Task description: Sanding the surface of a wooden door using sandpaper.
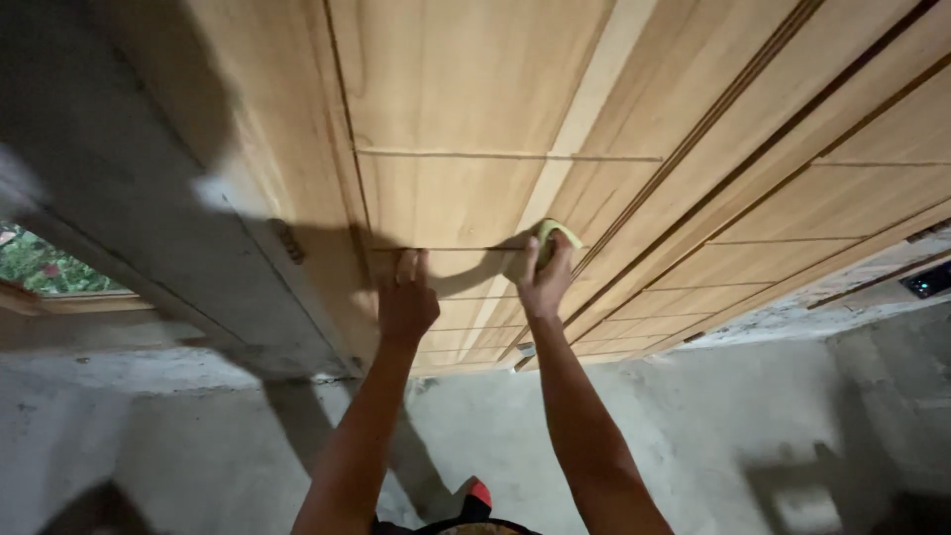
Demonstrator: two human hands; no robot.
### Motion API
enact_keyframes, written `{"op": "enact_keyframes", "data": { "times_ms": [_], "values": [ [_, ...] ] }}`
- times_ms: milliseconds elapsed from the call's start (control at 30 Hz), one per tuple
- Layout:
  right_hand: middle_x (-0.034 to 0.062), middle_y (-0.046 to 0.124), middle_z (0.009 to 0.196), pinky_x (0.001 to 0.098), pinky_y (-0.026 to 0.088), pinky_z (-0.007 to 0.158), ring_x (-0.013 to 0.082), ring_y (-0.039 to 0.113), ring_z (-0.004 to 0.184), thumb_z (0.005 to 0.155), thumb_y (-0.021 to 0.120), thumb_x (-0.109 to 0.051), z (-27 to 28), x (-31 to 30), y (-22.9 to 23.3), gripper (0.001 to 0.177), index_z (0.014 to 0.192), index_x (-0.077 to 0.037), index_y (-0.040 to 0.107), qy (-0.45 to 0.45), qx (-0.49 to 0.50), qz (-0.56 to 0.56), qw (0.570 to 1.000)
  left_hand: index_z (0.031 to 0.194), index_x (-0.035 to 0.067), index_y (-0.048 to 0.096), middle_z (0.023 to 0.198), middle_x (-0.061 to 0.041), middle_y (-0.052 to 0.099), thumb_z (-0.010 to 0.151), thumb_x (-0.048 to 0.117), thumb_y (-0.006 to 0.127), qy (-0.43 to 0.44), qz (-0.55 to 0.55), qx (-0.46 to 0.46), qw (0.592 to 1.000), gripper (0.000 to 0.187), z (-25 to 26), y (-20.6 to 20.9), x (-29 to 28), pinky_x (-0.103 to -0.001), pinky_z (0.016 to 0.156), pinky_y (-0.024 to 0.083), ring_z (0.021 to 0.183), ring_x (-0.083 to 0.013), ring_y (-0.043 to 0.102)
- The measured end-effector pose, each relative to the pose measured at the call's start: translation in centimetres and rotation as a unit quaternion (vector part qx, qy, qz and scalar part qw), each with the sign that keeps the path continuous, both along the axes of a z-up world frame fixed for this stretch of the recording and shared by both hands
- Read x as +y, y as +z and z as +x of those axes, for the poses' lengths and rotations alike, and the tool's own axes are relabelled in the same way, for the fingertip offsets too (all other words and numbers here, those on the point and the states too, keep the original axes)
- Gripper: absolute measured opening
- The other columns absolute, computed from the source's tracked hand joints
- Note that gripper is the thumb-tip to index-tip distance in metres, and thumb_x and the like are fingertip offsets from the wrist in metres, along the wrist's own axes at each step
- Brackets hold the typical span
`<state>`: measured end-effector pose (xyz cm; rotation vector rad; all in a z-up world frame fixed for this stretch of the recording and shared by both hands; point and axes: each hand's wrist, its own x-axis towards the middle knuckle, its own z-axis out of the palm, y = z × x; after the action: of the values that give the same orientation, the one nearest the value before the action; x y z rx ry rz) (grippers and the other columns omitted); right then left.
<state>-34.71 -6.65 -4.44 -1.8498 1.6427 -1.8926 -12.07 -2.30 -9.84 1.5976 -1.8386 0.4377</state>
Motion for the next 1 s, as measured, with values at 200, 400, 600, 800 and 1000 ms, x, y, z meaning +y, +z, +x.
{"op": "enact_keyframes", "data": {
  "times_ms": [200, 400, 600, 800, 1000],
  "values": [
    [0.0168, 0.072, 0.108, 0.0404, 0.060, 0.070, 0.0282, 0.072, 0.081, 0.102, 0.068, -0.023, 8.9, 0.6, 2.3, 0.032, 0.127, -0.006, 0.057, 0.060, 0.016, 0.154, 0.986, 0.153, 0.005, 0.046, 0.156, -0.019, 0.046, 0.082, 0.012, 0.056, -0.031, 0.105, 0.002, 0.994, 0.072, 0.9, 2.4, 0.8, -0.056, 0.106, 0.040, 0.140, -0.0337, 0.047],
    [0.0184, 0.072, 0.107, 0.0430, 0.062, 0.068, 0.0328, 0.072, 0.087, 0.084, 0.077, -0.010, 14.8, 3.4, 5.9, 0.041, 0.123, -0.006, 0.063, 0.138, 0.145, 0.004, 0.980, 0.151, -0.005, 0.042, 0.151, -0.022, 0.049, 0.093, 0.015, 0.056, -0.115, 0.051, 0.084, 0.988, 0.063, 3.3, -0.1, 1.1, -0.054, 0.117, 0.033, 0.144, -0.0375, 0.043],
    [0.0170, 0.072, 0.110, 0.0391, 0.062, 0.073, 0.0274, 0.073, 0.091, 0.093, 0.070, -0.008, 8.1, -2.1, -1.2, 0.034, 0.126, -0.005, 0.060, 0.045, 0.052, -0.010, 0.998, 0.147, 0.002, 0.051, 0.152, -0.015, 0.052, 0.079, 0.009, 0.054, -0.067, 0.069, 0.029, 0.995, 0.068, 5.0, 5.3, 3.3, -0.054, 0.123, 0.031, 0.146, -0.0356, 0.043],
    [0.0177, 0.061, 0.095, 0.0401, 0.051, 0.074, 0.0285, 0.057, 0.079, 0.095, 0.065, -0.014, 4.6, 0.2, 4.0, 0.032, 0.122, 0.001, 0.056, -0.084, -0.064, 0.030, 0.994, 0.144, -0.004, 0.052, 0.151, -0.019, 0.045, 0.079, 0.010, 0.056, -0.027, 0.061, 0.079, 0.995, 0.067, 7.5, 6.9, 4.0, -0.056, 0.111, 0.032, 0.144, -0.0367, 0.041],
    [0.0178, 0.070, 0.107, 0.0391, 0.058, 0.081, 0.0274, 0.070, 0.095, 0.100, 0.069, -0.014, 12.0, 1.1, 2.7, 0.034, 0.128, -0.001, 0.057, 0.060, -0.047, 0.016, 0.997, 0.147, 0.004, 0.054, 0.155, -0.017, 0.043, 0.099, 0.019, 0.057, 0.007, -0.081, 0.018, 0.997, 0.051, 10.1, 6.3, 3.2, -0.054, 0.120, 0.032, 0.148, -0.0384, 0.038]
  ]
}}
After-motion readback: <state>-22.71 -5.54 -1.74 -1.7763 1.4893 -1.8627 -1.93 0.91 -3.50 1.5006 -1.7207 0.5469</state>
